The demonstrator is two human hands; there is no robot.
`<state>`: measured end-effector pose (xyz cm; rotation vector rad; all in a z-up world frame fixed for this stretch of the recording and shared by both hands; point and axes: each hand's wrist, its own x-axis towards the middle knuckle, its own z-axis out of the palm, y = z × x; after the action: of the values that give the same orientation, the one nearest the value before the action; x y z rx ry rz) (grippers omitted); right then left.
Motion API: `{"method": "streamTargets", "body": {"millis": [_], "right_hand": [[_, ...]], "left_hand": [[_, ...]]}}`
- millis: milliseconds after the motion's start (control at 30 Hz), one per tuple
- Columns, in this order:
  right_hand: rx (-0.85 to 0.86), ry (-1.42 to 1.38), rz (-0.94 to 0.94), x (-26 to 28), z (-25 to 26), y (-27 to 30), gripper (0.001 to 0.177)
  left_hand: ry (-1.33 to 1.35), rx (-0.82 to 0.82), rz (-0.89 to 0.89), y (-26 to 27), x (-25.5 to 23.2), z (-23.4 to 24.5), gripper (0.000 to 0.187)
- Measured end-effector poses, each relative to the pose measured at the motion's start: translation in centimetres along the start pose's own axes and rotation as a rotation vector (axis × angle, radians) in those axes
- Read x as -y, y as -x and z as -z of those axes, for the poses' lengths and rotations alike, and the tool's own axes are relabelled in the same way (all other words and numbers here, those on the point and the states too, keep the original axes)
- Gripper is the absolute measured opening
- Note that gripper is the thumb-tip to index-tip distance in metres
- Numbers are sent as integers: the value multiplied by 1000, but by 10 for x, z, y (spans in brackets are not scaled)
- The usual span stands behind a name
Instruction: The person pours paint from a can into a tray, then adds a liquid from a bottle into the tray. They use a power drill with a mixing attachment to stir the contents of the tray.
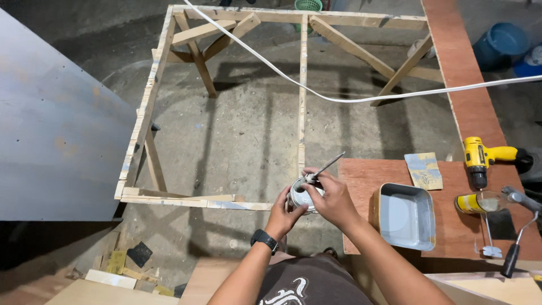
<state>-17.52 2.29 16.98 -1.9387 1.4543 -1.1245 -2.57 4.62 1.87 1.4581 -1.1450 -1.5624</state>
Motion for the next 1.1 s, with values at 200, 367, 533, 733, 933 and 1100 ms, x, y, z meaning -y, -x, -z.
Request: {"method": "streamTargets", "body": {"millis": [200, 367, 533, 733, 933, 1100], "right_hand": [[163, 23, 140, -24, -31, 3, 30], [197, 20, 108, -27, -29, -2, 31], [120, 38, 163, -29, -29, -3, 30], [196, 89, 102, -40, -24, -8, 31], [211, 91, 99, -51, -28, -5, 32], [218, 101, -21, -53, -26, 3, 34]], "left_hand": [[69, -11, 52, -5, 2, 3, 96], [117, -17, 53, -8, 5, 3, 92], [154, -3, 45, -15, 21, 2, 93], [211, 19, 67, -15, 22, 2, 97], [37, 25, 57, -10, 9, 9, 102], [-186, 138, -151, 8, -7, 17, 141]]}}
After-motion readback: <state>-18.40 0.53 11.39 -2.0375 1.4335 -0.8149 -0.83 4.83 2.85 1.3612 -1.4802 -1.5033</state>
